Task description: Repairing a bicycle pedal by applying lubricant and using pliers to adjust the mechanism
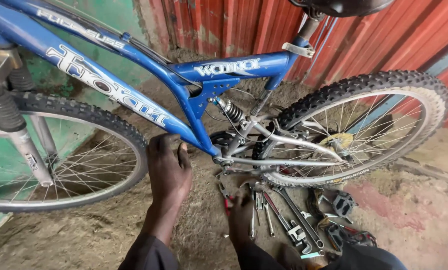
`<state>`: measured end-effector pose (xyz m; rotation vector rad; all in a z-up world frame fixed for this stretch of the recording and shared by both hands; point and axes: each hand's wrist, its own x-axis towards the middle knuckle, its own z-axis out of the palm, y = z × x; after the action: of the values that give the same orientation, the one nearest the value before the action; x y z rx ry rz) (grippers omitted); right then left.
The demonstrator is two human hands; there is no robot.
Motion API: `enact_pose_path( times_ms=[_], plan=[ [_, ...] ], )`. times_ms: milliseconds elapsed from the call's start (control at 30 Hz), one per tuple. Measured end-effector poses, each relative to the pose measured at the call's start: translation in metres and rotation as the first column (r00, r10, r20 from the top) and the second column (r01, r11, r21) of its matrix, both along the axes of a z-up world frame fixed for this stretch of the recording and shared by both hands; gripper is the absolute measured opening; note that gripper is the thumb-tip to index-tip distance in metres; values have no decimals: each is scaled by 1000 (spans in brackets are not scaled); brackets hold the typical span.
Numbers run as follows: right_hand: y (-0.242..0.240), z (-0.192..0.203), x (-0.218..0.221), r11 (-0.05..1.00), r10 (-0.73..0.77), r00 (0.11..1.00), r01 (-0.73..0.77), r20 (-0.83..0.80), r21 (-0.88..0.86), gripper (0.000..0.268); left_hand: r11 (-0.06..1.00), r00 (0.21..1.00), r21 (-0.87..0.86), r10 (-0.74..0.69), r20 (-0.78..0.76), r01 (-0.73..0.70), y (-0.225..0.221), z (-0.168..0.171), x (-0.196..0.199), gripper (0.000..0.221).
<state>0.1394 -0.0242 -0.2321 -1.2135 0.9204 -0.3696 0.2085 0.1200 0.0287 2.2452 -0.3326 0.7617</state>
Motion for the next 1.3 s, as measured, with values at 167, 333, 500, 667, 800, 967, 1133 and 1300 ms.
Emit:
enact_pose_path(
  times_ms=[167,333,500,667,800,967,1133,1300],
  plan=[
    [-31,52,0,645,-12,978,165,206,-746,38,998,998,-46,-47,-30,46,-6,-1,2,12],
    [-37,-50,25,632,306,945,-292,-114,-718,73,980,919,-197,-47,-390,-33,-7,10,-1,21],
    [32,-74,41,884,330,944,-306,8,-352,50,980,923,-187,-6,-385,-71,4,-3,10,19],
    [61,74,23,551,810,511,-831,287,-79,53,985,926,-21,151,-347,-169,5,-22,21,28],
    [34,162,16,774,569,744,-339,352,-535,31,977,938,46,214,-271,-209,5,-30,27,39],
    [-41,124,25,563,304,931,-3,204,-827,42,993,959,-22,102,-264,-112,-6,-25,21,32],
    [-77,22,17,209,259,947,-249,-192,-946,63,994,851,-86,7,-525,-62,-17,-22,17,27],
    [-70,-164,22,395,810,544,-782,-220,-482,45,998,873,-53,-13,-487,-15,-26,-42,24,20]
  ],
)
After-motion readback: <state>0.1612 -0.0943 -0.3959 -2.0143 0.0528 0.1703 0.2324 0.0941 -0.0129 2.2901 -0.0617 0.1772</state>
